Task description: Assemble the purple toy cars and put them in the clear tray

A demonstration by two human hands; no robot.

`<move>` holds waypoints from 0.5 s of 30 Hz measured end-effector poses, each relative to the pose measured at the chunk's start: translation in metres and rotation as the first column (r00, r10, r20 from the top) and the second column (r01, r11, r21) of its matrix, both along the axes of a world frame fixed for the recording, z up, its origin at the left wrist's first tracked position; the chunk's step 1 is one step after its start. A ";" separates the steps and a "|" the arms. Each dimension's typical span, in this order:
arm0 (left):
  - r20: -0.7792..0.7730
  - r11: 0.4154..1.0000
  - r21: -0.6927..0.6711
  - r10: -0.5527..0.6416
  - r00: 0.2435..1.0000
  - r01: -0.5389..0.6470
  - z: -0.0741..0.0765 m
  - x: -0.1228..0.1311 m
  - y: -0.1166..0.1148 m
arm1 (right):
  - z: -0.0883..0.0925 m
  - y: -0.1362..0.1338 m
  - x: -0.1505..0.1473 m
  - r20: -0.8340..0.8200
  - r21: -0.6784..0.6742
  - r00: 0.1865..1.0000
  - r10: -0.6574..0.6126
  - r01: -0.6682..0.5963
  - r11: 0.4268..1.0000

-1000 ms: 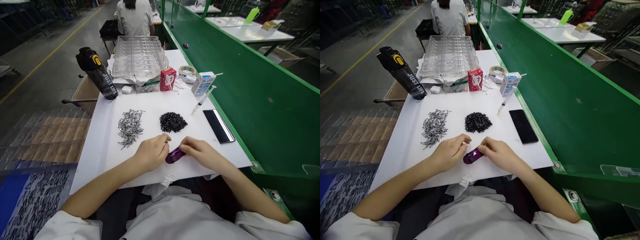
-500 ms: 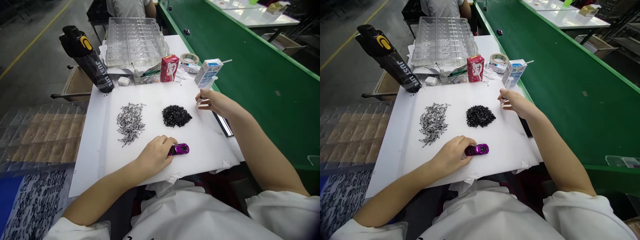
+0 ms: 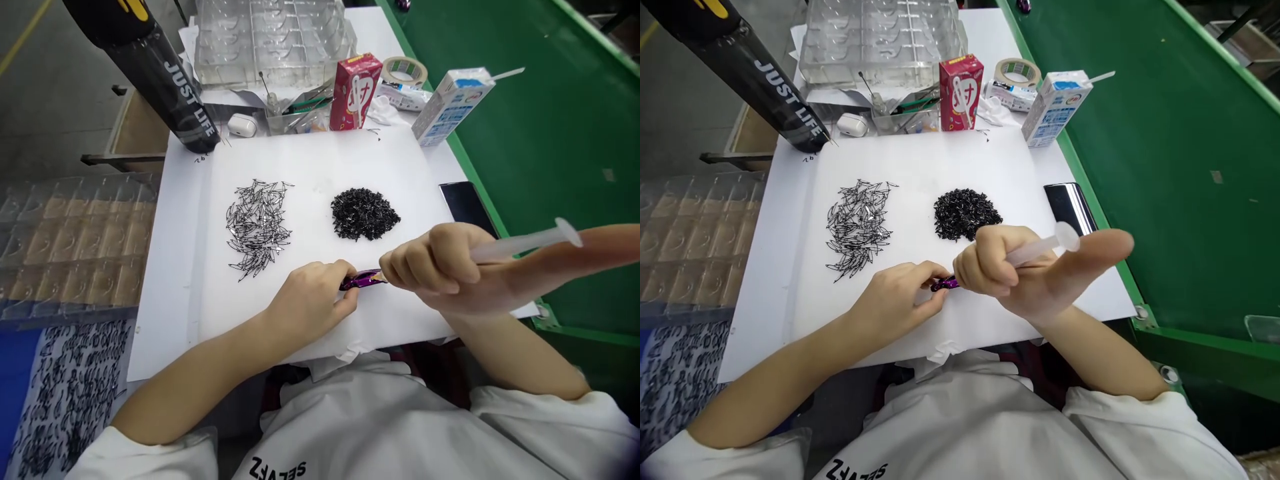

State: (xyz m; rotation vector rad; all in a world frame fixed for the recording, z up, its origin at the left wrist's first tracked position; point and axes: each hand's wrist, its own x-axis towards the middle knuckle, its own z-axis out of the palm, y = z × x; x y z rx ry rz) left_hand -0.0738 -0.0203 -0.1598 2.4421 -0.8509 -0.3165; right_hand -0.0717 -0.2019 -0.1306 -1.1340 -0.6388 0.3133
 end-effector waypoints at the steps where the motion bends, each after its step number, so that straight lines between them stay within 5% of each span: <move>1: 0.003 1.000 -0.005 -0.001 1.000 0.001 0.000 0.000 0.000 | -0.005 -0.002 0.001 0.010 0.025 1.000 0.013 -0.013 1.000; 15: 0.035 1.000 -0.026 0.000 0.999 0.001 0.000 0.000 -0.001 | -0.015 -0.006 -0.002 0.076 0.054 0.997 0.017 -0.022 0.998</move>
